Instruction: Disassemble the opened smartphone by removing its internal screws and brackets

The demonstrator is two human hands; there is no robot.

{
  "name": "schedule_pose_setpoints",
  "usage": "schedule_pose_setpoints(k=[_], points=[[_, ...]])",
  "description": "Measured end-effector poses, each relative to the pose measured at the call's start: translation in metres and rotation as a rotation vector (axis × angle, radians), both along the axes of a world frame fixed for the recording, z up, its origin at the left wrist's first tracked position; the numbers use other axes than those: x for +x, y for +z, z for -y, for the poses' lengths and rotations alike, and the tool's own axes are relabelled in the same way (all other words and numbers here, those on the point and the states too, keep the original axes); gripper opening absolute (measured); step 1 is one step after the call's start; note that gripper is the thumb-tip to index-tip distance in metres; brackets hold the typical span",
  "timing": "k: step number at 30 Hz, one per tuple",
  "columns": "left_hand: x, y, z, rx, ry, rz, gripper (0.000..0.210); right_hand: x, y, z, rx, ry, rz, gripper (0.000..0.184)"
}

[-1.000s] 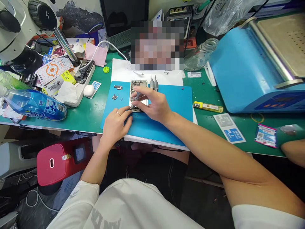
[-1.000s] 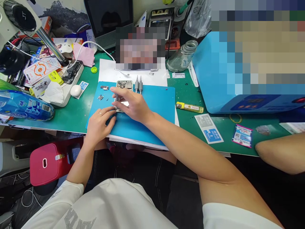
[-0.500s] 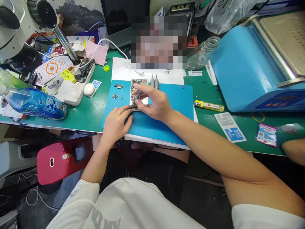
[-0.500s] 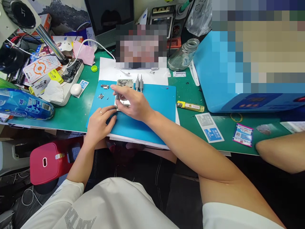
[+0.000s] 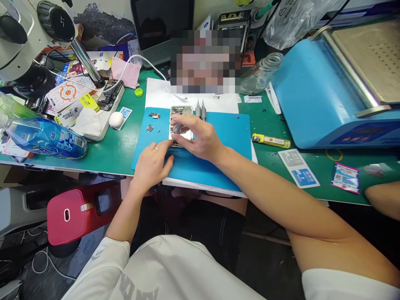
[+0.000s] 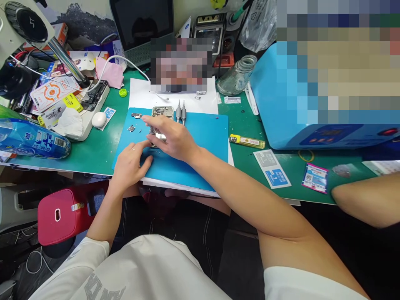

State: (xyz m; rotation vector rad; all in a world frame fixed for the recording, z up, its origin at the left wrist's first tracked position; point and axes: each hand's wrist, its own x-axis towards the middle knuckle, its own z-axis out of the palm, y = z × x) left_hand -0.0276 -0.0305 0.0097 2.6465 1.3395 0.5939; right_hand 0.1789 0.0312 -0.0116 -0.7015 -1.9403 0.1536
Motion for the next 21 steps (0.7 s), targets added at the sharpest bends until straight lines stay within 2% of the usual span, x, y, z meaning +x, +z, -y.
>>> schedule_pose_setpoints(k=[5, 9, 21], points=[[-0.0002, 0.0005, 0.0005, -0.014, -0.010, 0.005, 0.032, 0.0005, 0.0011, -0.0008, 0.010, 0.034, -0.018, 0.058], [-0.0002, 0.0012, -0.0002, -0.014, -0.013, 0.007, 0.030, -0.0008, 0.0027, -0.0013, 0.057, 0.025, -0.021, 0.054], [0.0001, 0.0018, -0.0016, -0.004, -0.036, 0.000, 0.022, -0.0024, 0.0054, -0.0007, 0.042, 0.051, -0.043, 0.049]])
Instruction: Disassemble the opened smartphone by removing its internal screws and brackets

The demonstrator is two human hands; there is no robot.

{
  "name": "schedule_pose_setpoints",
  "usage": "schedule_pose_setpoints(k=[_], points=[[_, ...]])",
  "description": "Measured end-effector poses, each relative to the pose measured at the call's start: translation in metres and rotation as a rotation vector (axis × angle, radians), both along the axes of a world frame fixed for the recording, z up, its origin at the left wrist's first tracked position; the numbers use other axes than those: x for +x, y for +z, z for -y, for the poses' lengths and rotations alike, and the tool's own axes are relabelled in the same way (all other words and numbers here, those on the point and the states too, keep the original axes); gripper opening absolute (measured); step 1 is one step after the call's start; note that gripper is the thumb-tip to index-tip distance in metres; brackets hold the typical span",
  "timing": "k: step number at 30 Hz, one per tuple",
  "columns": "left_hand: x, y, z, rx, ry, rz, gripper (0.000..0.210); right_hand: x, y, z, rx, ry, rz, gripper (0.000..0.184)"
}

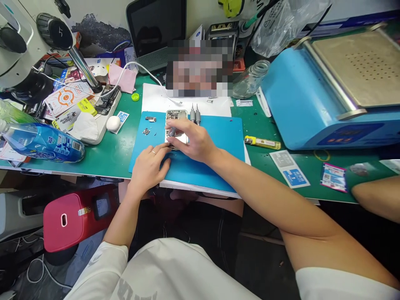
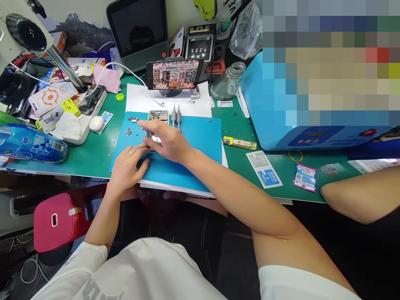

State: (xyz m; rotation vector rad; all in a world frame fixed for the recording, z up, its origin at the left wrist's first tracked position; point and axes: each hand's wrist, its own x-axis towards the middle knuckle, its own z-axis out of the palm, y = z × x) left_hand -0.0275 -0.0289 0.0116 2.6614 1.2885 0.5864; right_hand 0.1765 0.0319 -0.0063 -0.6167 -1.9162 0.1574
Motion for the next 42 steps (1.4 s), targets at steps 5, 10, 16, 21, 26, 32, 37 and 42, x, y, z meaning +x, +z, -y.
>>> schedule_pose_setpoints(k=[5, 10, 16, 21, 26, 32, 37, 42], points=[[0.000, 0.000, 0.000, 0.011, -0.007, 0.001, 0.023, 0.000, 0.001, 0.001, -0.027, 0.019, 0.012, 0.048], [0.000, -0.001, 0.000, 0.015, 0.001, -0.013, 0.022, 0.000, -0.001, 0.001, -0.037, 0.027, -0.013, 0.049], [0.000, 0.000, 0.000, 0.006, 0.003, -0.017, 0.022, -0.001, 0.000, 0.001, -0.032, 0.024, -0.007, 0.050], [0.000, -0.001, 0.000, 0.016, 0.009, -0.020, 0.021, -0.001, 0.000, 0.000, -0.028, 0.025, -0.009, 0.051], [0.001, 0.000, 0.000, 0.007, 0.007, -0.020, 0.021, 0.001, -0.002, 0.001, -0.086, -0.002, 0.014, 0.052], [0.000, 0.000, 0.000, 0.006, 0.005, -0.028, 0.023, 0.003, -0.007, 0.000, -0.178, 0.002, 0.011, 0.054], [0.000, 0.001, -0.001, -0.008, -0.004, -0.043, 0.024, 0.004, -0.009, -0.001, -0.211, 0.009, -0.010, 0.056], [0.001, 0.000, 0.000, -0.022, 0.002, -0.029, 0.024, 0.005, -0.009, 0.000, -0.223, -0.013, -0.010, 0.053]])
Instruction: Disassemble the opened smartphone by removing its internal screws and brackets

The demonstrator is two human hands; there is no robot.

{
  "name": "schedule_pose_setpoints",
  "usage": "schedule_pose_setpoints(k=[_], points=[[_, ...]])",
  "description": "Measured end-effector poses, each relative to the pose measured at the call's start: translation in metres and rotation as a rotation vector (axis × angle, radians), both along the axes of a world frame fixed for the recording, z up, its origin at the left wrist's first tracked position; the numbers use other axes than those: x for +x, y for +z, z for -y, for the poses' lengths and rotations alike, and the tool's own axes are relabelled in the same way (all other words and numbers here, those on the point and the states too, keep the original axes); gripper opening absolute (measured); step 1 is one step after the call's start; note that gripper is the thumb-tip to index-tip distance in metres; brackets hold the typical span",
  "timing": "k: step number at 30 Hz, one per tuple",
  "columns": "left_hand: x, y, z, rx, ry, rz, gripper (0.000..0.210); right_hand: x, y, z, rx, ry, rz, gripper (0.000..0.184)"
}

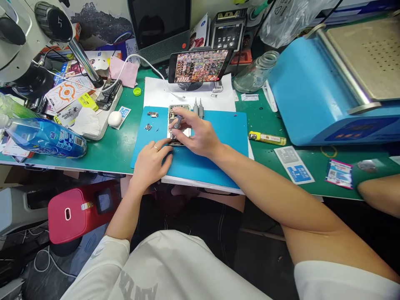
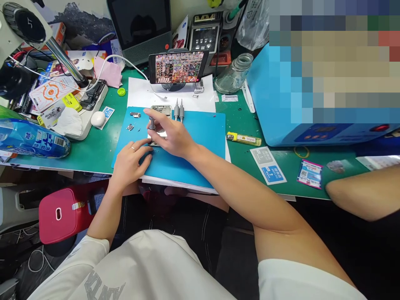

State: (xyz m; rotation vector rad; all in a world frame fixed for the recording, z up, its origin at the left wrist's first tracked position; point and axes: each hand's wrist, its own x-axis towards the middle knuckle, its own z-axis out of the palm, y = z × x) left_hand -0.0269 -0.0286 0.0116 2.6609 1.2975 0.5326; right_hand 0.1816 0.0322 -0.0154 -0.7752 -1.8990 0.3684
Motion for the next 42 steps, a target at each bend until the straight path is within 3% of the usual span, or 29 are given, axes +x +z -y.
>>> schedule_pose_setpoints(k=[42], points=[[0.0004, -0.0032, 0.0010, 0.031, 0.006, 0.022, 0.024, 0.0042, 0.0003, 0.0012, -0.048, 0.019, 0.005, 0.055]])
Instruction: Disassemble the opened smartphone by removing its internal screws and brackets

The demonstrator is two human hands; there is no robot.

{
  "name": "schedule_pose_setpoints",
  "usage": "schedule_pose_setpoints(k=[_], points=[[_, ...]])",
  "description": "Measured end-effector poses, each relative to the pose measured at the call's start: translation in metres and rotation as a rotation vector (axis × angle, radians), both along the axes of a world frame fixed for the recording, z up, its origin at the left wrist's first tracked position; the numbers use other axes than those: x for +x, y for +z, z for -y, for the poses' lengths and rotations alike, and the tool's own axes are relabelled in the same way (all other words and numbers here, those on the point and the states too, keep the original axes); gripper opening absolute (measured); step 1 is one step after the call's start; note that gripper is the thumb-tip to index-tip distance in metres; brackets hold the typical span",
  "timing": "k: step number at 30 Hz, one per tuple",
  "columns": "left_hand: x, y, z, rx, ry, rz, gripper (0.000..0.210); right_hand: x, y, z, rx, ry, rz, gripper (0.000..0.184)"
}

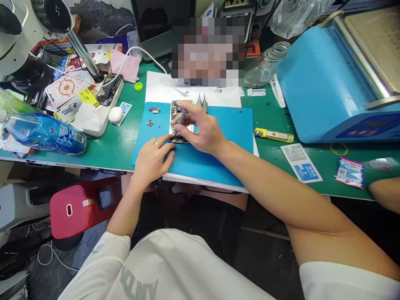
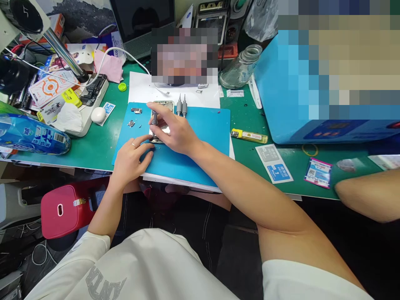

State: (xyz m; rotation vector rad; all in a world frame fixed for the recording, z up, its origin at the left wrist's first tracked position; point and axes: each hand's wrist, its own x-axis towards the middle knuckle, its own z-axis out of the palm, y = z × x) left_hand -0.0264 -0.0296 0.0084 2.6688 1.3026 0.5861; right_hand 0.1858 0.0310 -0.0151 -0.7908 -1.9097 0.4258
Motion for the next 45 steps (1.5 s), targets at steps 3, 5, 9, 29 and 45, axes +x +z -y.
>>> schedule_pose_setpoints(k=[3, 5, 9, 29, 45], points=[[0.000, 0.000, 0.000, 0.016, -0.006, 0.008, 0.023, 0.000, -0.001, 0.000, -0.003, 0.010, -0.001, 0.056], [0.000, 0.000, 0.000, 0.015, -0.006, 0.007, 0.023, 0.000, -0.001, 0.000, 0.000, 0.015, -0.003, 0.056], [0.000, 0.000, 0.000, 0.013, -0.008, 0.004, 0.023, 0.000, -0.001, 0.000, 0.005, 0.017, 0.020, 0.055], [0.001, -0.002, -0.001, 0.007, -0.004, 0.007, 0.022, 0.002, 0.008, -0.003, 0.261, -0.056, 0.034, 0.043], [0.001, -0.001, 0.000, 0.033, 0.005, 0.001, 0.021, 0.000, 0.011, -0.002, 0.257, -0.043, 0.016, 0.045]])
